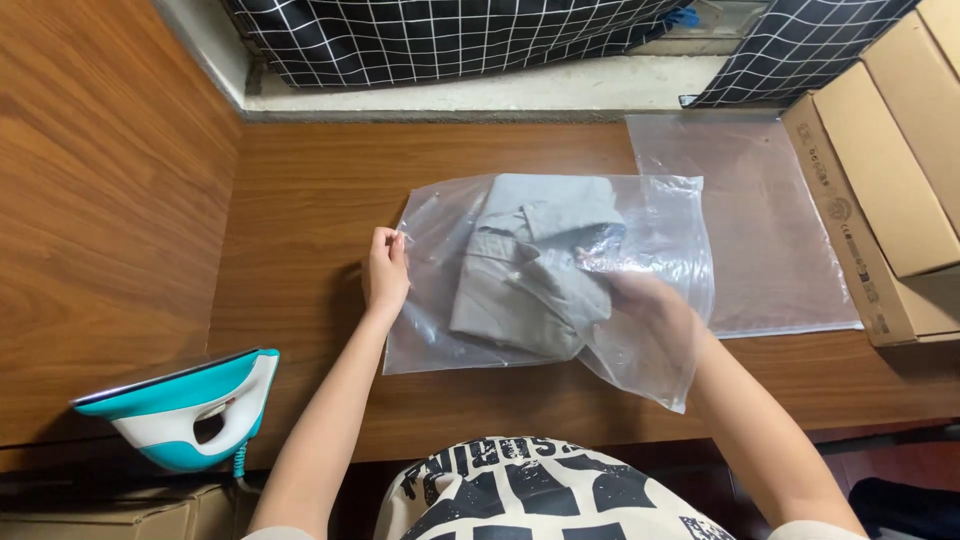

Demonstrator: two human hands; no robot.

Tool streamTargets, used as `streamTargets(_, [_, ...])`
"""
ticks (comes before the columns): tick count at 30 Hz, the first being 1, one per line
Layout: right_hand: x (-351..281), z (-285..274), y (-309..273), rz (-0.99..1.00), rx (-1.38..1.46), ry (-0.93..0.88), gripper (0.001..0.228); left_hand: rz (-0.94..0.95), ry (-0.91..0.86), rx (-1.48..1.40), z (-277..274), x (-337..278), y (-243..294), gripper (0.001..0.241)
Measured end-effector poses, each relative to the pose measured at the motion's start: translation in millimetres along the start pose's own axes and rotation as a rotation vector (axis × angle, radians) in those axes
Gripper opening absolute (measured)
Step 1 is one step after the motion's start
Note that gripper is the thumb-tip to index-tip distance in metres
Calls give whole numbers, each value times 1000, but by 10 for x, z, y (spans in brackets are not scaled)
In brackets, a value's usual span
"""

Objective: The person unpacks a light-colored shirt from a plastic bag, unfolds it, and hangs it on a clothing rack. They then open a cardboard box, remove a black t-shirt from a plastic bag, unfold it, and hang it on the same rack.

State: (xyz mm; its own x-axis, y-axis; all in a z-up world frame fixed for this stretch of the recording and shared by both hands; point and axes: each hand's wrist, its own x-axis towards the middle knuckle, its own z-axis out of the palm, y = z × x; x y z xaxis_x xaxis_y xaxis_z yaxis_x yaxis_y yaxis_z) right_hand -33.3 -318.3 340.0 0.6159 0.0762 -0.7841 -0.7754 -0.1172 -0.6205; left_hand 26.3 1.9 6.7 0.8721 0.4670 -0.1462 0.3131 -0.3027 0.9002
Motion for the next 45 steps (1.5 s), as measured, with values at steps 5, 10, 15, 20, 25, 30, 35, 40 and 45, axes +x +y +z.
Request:
streamTargets(5, [2939, -2113, 1026, -327, 151, -37, 50, 57, 26, 207, -261, 82, 113, 18])
streamTargets(10, [2834, -2795, 1310, -427, 141, -35, 46, 165, -9, 300, -430, 215, 88, 16])
streamTargets(15, [2821, -3225, 1489, -466, 189, 13, 39, 151, 45, 359, -484, 206, 336, 13])
streamTargets(20, [2585, -3742, 1590, -395, 219, 135, 46, 110, 126, 436, -801, 501, -88, 17])
streamTargets(25, [2494, -3829, 1618, -273, 101, 240, 40, 14, 198, 411, -965, 575, -282, 41])
streamTargets(30, [2651, -3605, 1563, -415, -589, 903, 79, 362, 463, 376, -784, 444, -303, 82])
streamTargets(35, [2624, -2464, 1117, -1215, -635, 1010, 80, 602, 353, 507, 92, 59, -70, 66])
streamTargets(40, [3244, -959, 1342, -1479, -956, 675, 77, 704, 13, 617, 1204, -614, 79, 55])
streamTargets(45, [3345, -227, 1706, -1178, -1340, 505, 55, 675, -166, 689, 1360, -869, -93, 65])
